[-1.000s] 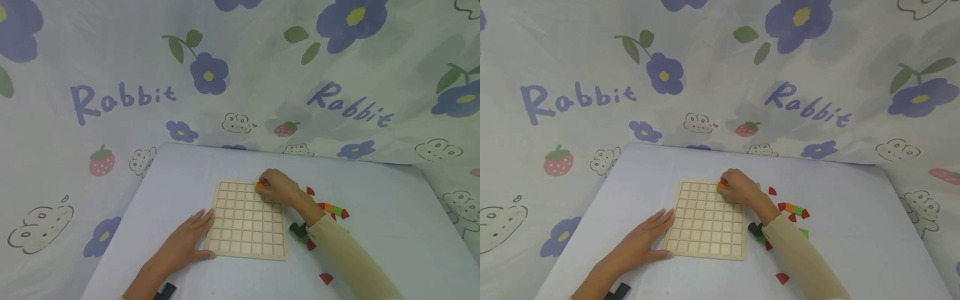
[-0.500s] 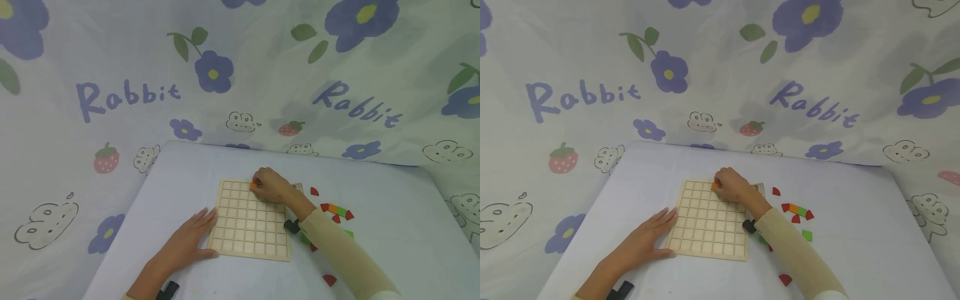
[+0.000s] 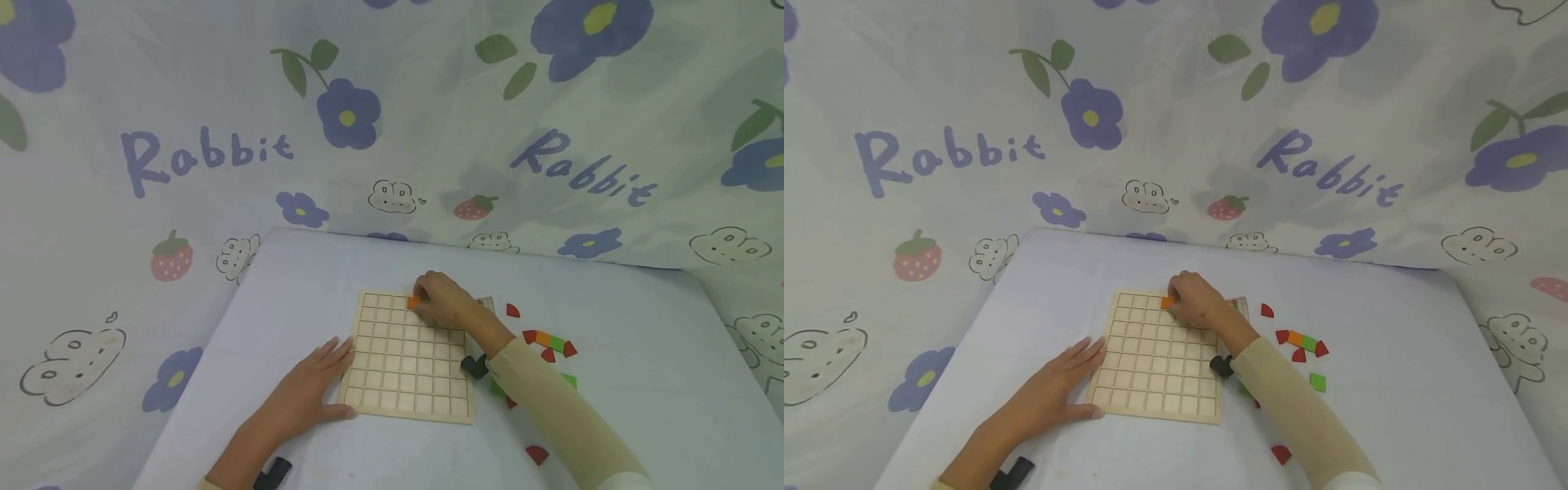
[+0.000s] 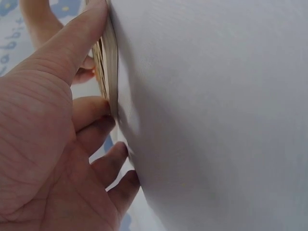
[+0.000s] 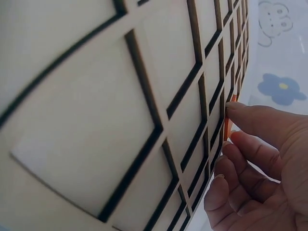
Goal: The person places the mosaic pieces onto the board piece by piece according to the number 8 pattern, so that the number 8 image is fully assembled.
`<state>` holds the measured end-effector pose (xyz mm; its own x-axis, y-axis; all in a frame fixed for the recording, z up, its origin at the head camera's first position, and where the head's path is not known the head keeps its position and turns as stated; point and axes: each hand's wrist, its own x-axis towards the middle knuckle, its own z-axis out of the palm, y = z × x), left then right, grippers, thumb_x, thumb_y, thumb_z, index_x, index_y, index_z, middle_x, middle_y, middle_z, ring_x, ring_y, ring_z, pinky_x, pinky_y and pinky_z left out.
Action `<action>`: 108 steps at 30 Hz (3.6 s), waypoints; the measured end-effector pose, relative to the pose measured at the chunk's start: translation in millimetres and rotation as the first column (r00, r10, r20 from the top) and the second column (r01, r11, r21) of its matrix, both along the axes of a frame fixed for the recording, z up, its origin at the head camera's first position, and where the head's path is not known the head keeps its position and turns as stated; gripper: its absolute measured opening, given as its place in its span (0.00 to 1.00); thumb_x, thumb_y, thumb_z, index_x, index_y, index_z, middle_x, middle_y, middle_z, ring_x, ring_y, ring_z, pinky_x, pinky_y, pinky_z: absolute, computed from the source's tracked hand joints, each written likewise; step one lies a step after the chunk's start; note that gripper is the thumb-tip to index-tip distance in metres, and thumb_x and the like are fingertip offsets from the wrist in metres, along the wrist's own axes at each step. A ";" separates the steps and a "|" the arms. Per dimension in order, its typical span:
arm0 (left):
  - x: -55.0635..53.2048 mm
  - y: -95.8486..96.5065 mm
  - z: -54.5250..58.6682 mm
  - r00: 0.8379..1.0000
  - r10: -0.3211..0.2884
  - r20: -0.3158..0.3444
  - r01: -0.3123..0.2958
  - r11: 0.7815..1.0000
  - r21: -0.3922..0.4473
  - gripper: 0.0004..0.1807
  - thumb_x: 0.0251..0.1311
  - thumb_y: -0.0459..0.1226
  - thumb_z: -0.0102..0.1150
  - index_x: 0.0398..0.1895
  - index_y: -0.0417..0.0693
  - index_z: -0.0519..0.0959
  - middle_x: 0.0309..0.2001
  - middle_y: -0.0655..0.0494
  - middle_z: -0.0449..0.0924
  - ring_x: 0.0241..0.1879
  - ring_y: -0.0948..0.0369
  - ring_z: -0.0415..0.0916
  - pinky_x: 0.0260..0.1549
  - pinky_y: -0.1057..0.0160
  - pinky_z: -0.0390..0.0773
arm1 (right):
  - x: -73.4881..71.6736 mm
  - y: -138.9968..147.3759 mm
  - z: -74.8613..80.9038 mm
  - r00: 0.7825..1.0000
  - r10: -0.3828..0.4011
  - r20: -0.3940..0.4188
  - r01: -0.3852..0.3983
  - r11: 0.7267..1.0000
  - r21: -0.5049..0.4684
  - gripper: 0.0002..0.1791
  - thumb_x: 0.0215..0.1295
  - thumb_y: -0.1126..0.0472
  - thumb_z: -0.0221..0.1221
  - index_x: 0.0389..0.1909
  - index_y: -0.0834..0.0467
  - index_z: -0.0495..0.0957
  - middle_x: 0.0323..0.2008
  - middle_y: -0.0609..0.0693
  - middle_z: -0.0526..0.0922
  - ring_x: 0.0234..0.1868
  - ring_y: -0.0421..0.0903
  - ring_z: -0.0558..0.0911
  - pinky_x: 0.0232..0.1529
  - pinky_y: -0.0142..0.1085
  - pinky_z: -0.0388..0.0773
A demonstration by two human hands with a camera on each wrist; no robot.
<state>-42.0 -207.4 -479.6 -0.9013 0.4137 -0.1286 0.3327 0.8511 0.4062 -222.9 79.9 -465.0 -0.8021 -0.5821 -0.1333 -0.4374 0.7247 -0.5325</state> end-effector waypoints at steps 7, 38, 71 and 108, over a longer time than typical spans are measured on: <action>-0.3 1.2 2.8 1.000 0.014 0.008 -0.014 1.000 0.005 0.57 0.51 0.58 0.77 0.80 0.44 0.63 0.83 0.58 0.52 0.82 0.50 0.47 0.78 0.44 0.56 | 1.0 0.4 -0.3 1.000 -0.002 0.006 0.002 1.000 -0.001 0.13 0.69 0.60 0.69 0.49 0.62 0.83 0.43 0.49 0.81 0.46 0.45 0.79 0.51 0.39 0.82; -0.3 3.2 4.8 0.998 0.043 0.041 -0.044 0.999 0.017 0.57 0.49 0.60 0.77 0.79 0.45 0.65 0.82 0.59 0.53 0.82 0.50 0.46 0.78 0.44 0.54 | 68.1 125.0 46.4 0.996 -0.080 -0.031 0.081 0.995 0.050 0.11 0.74 0.61 0.63 0.52 0.61 0.85 0.41 0.44 0.84 0.43 0.44 0.81 0.44 0.40 0.85; -0.4 3.4 3.5 0.999 0.037 0.022 -0.038 0.999 0.015 0.57 0.50 0.59 0.78 0.80 0.45 0.65 0.82 0.58 0.53 0.82 0.49 0.48 0.78 0.43 0.55 | 127.2 158.6 13.5 0.979 -0.196 0.052 0.180 0.956 0.230 0.11 0.58 0.59 0.76 0.36 0.51 0.83 0.31 0.39 0.78 0.37 0.41 0.74 0.39 0.36 0.82; 0.8 3.7 5.1 0.998 0.058 0.028 -0.058 0.998 0.011 0.58 0.48 0.60 0.78 0.80 0.47 0.64 0.83 0.60 0.53 0.82 0.50 0.47 0.78 0.44 0.55 | 126.5 164.4 18.3 0.932 -0.292 0.215 0.275 0.956 0.105 0.09 0.65 0.58 0.72 0.36 0.52 0.80 0.27 0.42 0.77 0.30 0.42 0.76 0.27 0.32 0.80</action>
<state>-41.2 -203.7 -474.5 -0.9199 0.3625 -0.1497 0.2713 0.8637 0.4247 -96.4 244.3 -446.7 -0.8763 -0.3170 -0.3629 -0.0825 0.8407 -0.5352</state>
